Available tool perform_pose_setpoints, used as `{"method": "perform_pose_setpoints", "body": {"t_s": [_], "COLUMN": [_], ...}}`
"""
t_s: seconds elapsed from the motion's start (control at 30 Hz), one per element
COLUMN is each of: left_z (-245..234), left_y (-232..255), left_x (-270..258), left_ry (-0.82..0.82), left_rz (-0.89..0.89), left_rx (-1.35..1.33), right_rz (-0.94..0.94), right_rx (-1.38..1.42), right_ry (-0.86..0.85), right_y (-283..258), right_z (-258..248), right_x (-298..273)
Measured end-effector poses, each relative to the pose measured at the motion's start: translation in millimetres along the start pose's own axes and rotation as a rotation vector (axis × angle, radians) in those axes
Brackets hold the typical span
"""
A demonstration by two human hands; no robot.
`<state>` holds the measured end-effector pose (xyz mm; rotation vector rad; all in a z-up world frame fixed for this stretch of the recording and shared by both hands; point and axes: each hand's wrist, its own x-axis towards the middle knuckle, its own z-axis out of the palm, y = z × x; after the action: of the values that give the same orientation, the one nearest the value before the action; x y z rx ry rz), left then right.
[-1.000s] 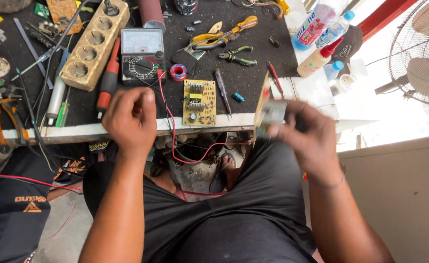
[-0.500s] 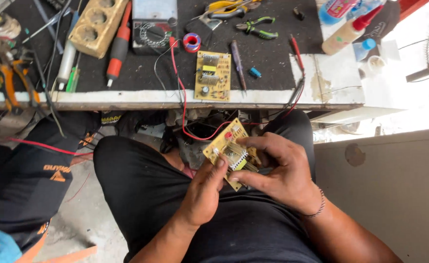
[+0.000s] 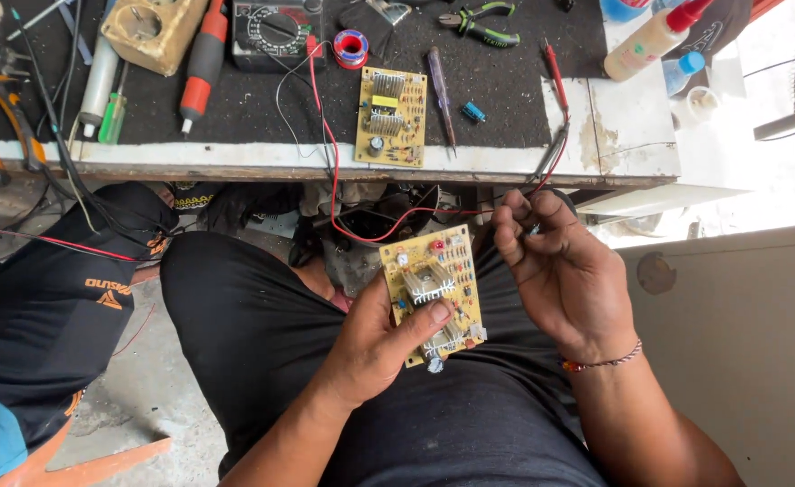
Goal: The person handles a clear plastic container filled with small electronic components, picking out and placing items inside. They then pick up a yellow circuit board, inspect it, and place it on the table before picking up another board to examine its components.
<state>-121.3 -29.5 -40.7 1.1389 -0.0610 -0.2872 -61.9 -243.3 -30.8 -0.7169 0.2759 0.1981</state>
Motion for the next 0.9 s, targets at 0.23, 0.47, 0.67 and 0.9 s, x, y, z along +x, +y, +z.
{"method": "perform_pose_setpoints", "body": {"t_s": [0.23, 0.47, 0.67, 0.9], "left_z": [-3.0, -1.9, 1.0, -0.5], "left_y": [0.8, 12.1, 13.0, 11.2], "left_x": [3.3, 1.8, 2.3, 4.5], "left_ry": [0.087, 0.087, 0.137, 0.252], "left_rz": [0.094, 0.099, 0.156, 0.194], "left_rx": [0.407, 0.432, 0.309, 0.313], "right_rz": [-0.056, -0.018, -0.028, -0.017], "right_rx": [-0.17, -0.25, -0.181, -0.286], "right_ry": [-0.076, -0.096, -0.092, -0.126], "right_y": [-9.4, -5.4, -10.8, -8.6], "right_z": [3.3, 13.5, 23.7, 12.5], "right_x": [-6.6, -5.7, -13.1, -13.6]}}
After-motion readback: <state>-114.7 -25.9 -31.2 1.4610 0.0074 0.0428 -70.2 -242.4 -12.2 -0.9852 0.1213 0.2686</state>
